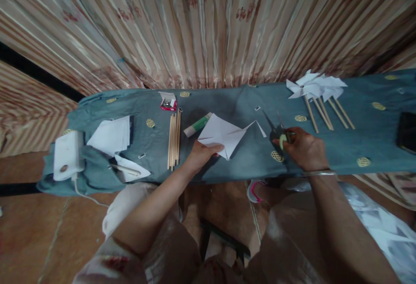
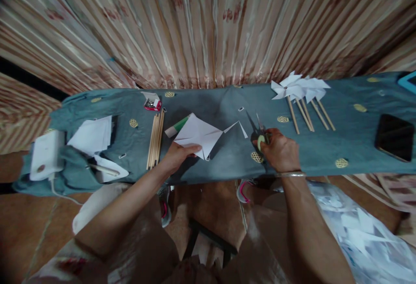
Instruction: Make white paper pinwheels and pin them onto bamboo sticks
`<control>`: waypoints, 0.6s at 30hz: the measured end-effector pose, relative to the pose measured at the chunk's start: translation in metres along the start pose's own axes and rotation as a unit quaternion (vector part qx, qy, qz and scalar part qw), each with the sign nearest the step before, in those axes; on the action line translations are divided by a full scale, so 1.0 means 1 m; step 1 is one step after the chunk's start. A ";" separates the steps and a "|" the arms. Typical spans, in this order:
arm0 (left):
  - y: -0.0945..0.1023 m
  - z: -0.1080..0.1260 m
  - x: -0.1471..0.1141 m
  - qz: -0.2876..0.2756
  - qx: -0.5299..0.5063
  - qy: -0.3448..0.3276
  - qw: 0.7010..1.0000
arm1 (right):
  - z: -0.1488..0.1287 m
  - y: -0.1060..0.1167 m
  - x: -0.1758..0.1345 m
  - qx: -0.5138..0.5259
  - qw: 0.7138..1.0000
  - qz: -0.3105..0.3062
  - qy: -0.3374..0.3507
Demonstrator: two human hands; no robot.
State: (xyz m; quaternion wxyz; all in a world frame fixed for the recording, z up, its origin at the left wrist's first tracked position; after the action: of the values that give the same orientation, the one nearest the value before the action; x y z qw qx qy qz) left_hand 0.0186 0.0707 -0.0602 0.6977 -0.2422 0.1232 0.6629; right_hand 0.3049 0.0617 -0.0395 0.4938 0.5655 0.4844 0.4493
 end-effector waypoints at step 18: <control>-0.004 -0.002 -0.012 -0.032 -0.020 0.009 0.999 | 0.005 -0.001 -0.002 -0.049 0.999 0.007 0.004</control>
State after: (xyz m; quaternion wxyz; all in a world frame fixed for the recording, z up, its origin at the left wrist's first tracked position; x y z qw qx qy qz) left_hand 0.0223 0.0596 -0.0556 0.7123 -0.2659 0.1090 0.6404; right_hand 0.3099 0.0593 -0.0407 0.5158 0.5422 0.4597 0.4782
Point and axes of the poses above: each hand's wrist, its own x-axis towards the middle knuckle, its own y-axis out of the back of the hand, z = x × y, the point moved 3 cm from there along x, towards the middle knuckle, and after that the axes turned 9 degrees about y, right-handed, at the moved point
